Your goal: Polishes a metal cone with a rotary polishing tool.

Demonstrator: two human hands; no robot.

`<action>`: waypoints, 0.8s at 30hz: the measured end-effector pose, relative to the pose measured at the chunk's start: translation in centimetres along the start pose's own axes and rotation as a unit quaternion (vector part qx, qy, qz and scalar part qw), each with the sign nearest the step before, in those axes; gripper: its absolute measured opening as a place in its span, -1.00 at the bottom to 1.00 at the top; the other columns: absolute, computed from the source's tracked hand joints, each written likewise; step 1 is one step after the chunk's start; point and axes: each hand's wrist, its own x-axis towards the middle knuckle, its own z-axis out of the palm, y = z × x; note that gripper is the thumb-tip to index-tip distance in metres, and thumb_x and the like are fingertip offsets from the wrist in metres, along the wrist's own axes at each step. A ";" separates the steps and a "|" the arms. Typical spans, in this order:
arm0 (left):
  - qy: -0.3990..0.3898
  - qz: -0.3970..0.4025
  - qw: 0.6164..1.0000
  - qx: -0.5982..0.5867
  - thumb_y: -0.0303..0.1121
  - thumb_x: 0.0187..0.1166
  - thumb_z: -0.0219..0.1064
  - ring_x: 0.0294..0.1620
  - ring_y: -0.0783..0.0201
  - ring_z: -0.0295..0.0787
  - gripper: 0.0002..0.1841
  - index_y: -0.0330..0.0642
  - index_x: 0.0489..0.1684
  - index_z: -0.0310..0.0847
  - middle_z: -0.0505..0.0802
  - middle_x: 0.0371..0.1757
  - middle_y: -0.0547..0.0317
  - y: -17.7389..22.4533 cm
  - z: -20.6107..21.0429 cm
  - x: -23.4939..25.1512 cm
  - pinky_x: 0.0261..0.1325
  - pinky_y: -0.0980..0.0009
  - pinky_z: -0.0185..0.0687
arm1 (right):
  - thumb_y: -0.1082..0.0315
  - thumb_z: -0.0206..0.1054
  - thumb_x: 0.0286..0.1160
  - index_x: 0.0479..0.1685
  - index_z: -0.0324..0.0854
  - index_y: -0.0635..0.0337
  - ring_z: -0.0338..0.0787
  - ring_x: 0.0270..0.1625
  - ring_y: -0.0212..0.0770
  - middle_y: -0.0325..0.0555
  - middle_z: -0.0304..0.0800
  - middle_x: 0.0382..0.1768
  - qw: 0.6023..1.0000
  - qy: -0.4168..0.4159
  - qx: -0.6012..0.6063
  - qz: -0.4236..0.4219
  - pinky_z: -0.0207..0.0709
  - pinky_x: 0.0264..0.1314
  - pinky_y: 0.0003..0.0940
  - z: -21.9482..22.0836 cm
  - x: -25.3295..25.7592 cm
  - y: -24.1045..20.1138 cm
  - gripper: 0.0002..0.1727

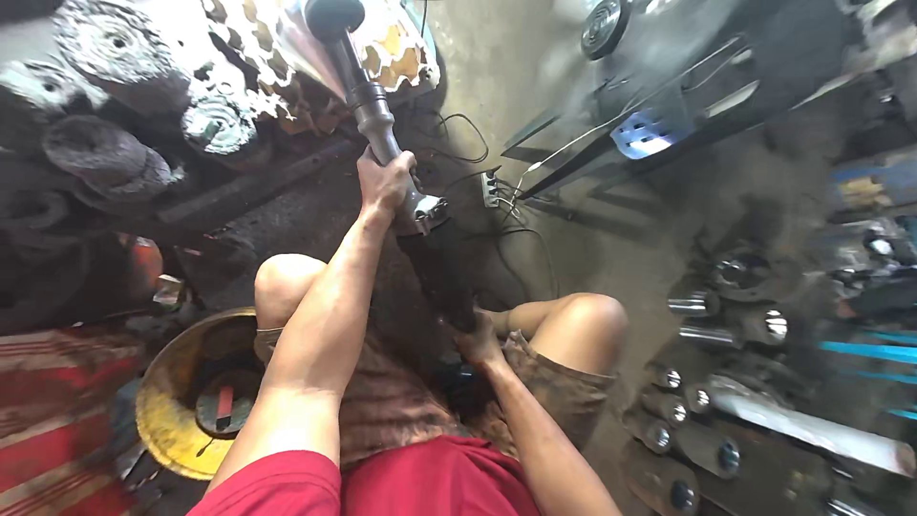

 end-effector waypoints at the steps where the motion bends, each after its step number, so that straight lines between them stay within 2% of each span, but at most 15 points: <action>1: -0.002 0.005 1.000 -0.019 -0.44 0.33 0.44 -0.53 0.24 0.84 -0.70 -0.27 0.00 0.57 0.84 -0.44 0.16 -0.2 -0.4 -0.1 -0.41 0.26 0.88 | -0.06 0.61 0.34 -0.04 0.78 0.15 0.85 -0.39 -0.22 -0.11 0.87 -0.34 1.000 0.005 -0.027 -0.009 0.83 -0.17 -0.11 0.0 -0.1 -0.2 -0.53; 6: 0.002 0.023 0.997 -0.070 -0.44 0.38 0.42 -0.55 0.15 0.83 -0.79 -0.27 -0.11 0.58 0.83 -0.48 0.11 -1.5 -2.1 0.1 -0.44 0.16 0.88 | -0.07 0.55 0.36 -0.08 0.82 0.07 0.89 -0.12 -0.25 -0.17 0.91 -0.22 0.992 0.019 -0.119 -0.035 0.77 0.12 -0.05 -0.1 -0.5 -1.4 -0.59; 10: 0.010 0.028 0.995 -0.097 -0.49 0.38 0.39 -0.57 0.19 0.82 -0.81 -0.25 -0.13 0.56 0.82 -0.50 0.15 -1.9 -2.8 0.2 -0.44 0.20 0.87 | -0.13 0.55 0.32 -0.12 0.84 0.03 0.89 -0.09 -0.26 -0.21 0.92 -0.24 0.991 0.023 -0.123 -0.057 0.76 0.13 -0.03 0.0 0.0 -0.6 -0.58; 16: 0.018 0.012 0.993 -0.115 -0.49 0.38 0.38 -0.59 0.18 0.82 -0.81 -0.25 -0.12 0.54 0.81 -0.51 0.14 -2.3 -3.5 0.1 -0.46 0.20 0.88 | -0.13 0.56 0.28 -0.12 0.84 -0.03 0.88 -0.09 -0.36 -0.29 0.92 -0.23 0.990 0.019 -0.118 -0.071 0.77 0.14 -0.10 -0.1 0.3 -0.1 -0.59; 20: 0.014 0.014 0.993 -0.115 -0.49 0.36 0.39 -0.59 0.18 0.82 -0.81 -0.25 -0.15 0.54 0.80 -0.53 0.13 -1.9 -3.3 0.0 -0.46 0.19 0.87 | -0.15 0.55 0.31 -0.12 0.84 0.00 0.89 -0.11 -0.33 -0.27 0.92 -0.24 0.991 0.024 -0.110 -0.078 0.78 0.13 -0.09 0.1 0.3 0.2 -0.57; 24: 0.003 0.025 0.995 -0.101 -0.50 0.37 0.40 -0.60 0.18 0.81 -0.80 -0.26 -0.12 0.54 0.81 -0.51 0.14 -1.6 -2.1 -0.1 -0.48 0.18 0.87 | -0.13 0.56 0.35 -0.11 0.82 0.06 0.89 -0.19 -0.27 -0.20 0.91 -0.28 0.992 0.023 -0.116 -0.046 0.79 0.06 -0.06 0.1 -0.1 -0.1 -0.56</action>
